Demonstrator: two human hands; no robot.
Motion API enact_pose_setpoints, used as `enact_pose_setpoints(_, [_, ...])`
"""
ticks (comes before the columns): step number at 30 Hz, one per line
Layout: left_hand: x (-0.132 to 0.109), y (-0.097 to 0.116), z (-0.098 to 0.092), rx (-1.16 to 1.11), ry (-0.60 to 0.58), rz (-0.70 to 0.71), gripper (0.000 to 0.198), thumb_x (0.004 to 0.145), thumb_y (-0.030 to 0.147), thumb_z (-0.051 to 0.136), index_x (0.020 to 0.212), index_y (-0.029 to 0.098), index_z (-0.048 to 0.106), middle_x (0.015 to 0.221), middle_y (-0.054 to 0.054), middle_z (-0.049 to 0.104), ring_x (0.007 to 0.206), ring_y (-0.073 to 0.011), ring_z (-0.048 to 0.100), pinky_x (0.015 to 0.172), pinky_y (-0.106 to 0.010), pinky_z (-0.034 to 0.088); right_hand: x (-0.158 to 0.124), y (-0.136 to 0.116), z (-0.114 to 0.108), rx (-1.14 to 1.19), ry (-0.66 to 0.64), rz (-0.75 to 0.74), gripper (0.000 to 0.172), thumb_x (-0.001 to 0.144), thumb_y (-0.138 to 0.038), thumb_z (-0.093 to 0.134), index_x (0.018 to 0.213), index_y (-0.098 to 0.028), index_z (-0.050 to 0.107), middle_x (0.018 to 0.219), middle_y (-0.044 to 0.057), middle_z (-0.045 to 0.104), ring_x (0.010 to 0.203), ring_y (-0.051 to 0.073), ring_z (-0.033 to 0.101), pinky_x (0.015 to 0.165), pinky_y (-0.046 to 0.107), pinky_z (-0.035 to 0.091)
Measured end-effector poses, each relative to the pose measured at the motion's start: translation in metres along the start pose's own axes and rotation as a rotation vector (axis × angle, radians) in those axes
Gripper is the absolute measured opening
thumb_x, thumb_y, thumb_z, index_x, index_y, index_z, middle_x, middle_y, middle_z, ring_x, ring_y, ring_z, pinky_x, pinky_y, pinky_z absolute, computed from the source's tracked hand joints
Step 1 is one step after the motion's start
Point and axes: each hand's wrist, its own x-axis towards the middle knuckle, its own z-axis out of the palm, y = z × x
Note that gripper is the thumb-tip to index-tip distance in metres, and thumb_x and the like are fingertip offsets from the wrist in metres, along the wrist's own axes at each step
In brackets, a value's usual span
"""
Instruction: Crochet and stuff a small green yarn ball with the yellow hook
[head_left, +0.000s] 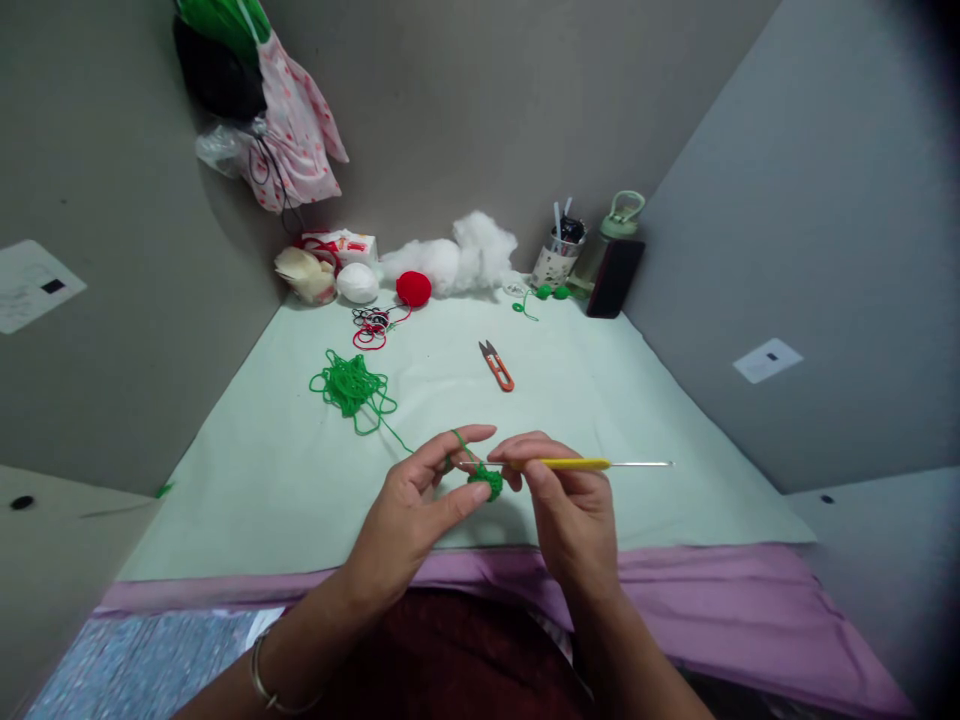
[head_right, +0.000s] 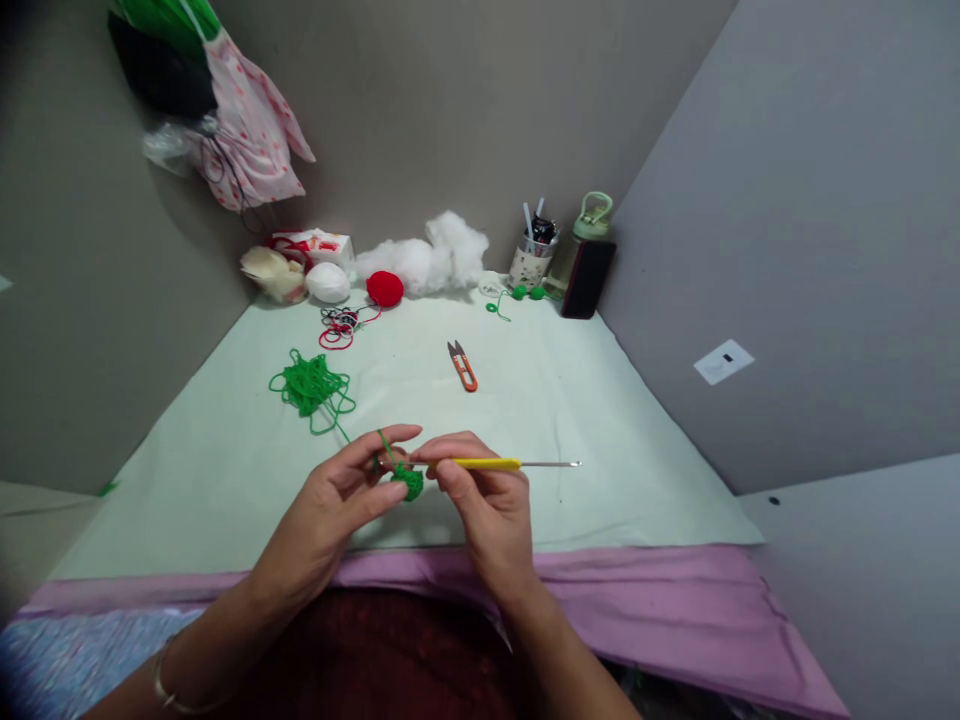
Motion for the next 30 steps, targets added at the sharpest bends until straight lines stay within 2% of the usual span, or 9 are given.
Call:
enact_pose_setpoints(6, [0.001, 0.002, 0.000, -0.058, -0.024, -0.027, 0.044, 0.085, 0.032, 0.086, 0.128, 0.030, 0.077, 0.099, -0.001, 0.069, 0.096, -0.0150, 0.063, 0.096, -0.028, 0.050, -0.003, 0.001, -0.003, 0.076, 0.020, 0.057, 0.017, 0.105, -0.029, 0.065, 0.104, -0.030, 0.082, 0.093, 0.000, 0.076, 0.074, 0.012, 0.063, 0.069, 0.027, 0.049])
enact_pose_setpoints(13, [0.002, 0.001, 0.003, -0.108, -0.078, -0.024, 0.043, 0.087, 0.032, 0.086, 0.129, 0.031, 0.076, 0.097, -0.001, 0.072, 0.098, -0.0144, 0.066, 0.097, -0.028, 0.052, -0.001, 0.002, 0.002, 0.043, -0.030, 0.025, 0.017, 0.104, -0.029, 0.066, 0.105, -0.029, 0.083, 0.101, 0.004, 0.080, 0.085, 0.015, 0.067, 0.073, 0.029, 0.053])
enact_pose_setpoints(16, [0.002, 0.000, 0.002, -0.084, -0.059, -0.032, 0.045, 0.085, 0.031, 0.087, 0.129, 0.032, 0.076, 0.095, 0.001, 0.067, 0.095, -0.0130, 0.062, 0.095, -0.026, 0.051, -0.002, 0.001, 0.002, -0.004, -0.005, -0.003, 0.018, 0.104, -0.025, 0.065, 0.104, -0.029, 0.082, 0.097, 0.003, 0.080, 0.080, 0.014, 0.067, 0.070, 0.028, 0.053])
enact_pose_setpoints(18, [0.002, 0.001, 0.002, -0.055, -0.040, -0.015, 0.043, 0.085, 0.029, 0.086, 0.127, 0.032, 0.077, 0.092, 0.002, 0.062, 0.093, -0.0124, 0.061, 0.092, -0.025, 0.050, -0.004, -0.002, 0.001, -0.056, 0.036, -0.046, 0.021, 0.105, -0.021, 0.062, 0.105, -0.030, 0.081, 0.096, 0.001, 0.078, 0.075, 0.012, 0.065, 0.067, 0.027, 0.053])
enact_pose_setpoints(20, [0.002, 0.001, 0.002, -0.017, -0.016, 0.010, 0.041, 0.086, 0.028, 0.085, 0.126, 0.032, 0.078, 0.091, 0.002, 0.060, 0.092, -0.0123, 0.060, 0.092, -0.025, 0.049, -0.006, -0.005, 0.000, -0.159, 0.044, -0.126, 0.024, 0.104, -0.016, 0.061, 0.109, -0.028, 0.080, 0.097, 0.001, 0.076, 0.078, 0.013, 0.066, 0.070, 0.028, 0.055])
enact_pose_setpoints(23, [0.001, 0.002, 0.002, 0.038, -0.002, 0.031, 0.039, 0.086, 0.026, 0.083, 0.125, 0.031, 0.077, 0.093, 0.002, 0.060, 0.093, -0.0134, 0.060, 0.095, -0.028, 0.048, -0.008, -0.012, -0.002, -0.383, -0.021, -0.281, 0.029, 0.100, -0.006, 0.061, 0.114, -0.026, 0.078, 0.101, 0.004, 0.076, 0.094, 0.015, 0.070, 0.080, 0.029, 0.058])
enact_pose_setpoints(26, [0.001, 0.002, 0.001, 0.105, -0.004, 0.041, 0.037, 0.087, 0.027, 0.081, 0.124, 0.030, 0.077, 0.095, 0.001, 0.061, 0.096, -0.0153, 0.060, 0.101, -0.031, 0.045, -0.008, -0.018, -0.004, -0.536, -0.069, -0.399, 0.037, 0.096, 0.001, 0.061, 0.121, -0.023, 0.075, 0.105, 0.006, 0.075, 0.096, 0.015, 0.072, 0.082, 0.028, 0.059])
enact_pose_setpoints(30, [0.001, 0.001, 0.000, 0.170, 0.005, 0.060, 0.036, 0.089, 0.026, 0.079, 0.125, 0.032, 0.077, 0.097, 0.001, 0.062, 0.099, -0.0159, 0.060, 0.104, -0.032, 0.042, -0.007, -0.021, -0.007, -0.580, -0.082, -0.423, 0.038, 0.095, 0.002, 0.062, 0.123, -0.021, 0.073, 0.106, 0.007, 0.075, 0.096, 0.016, 0.072, 0.083, 0.029, 0.060])
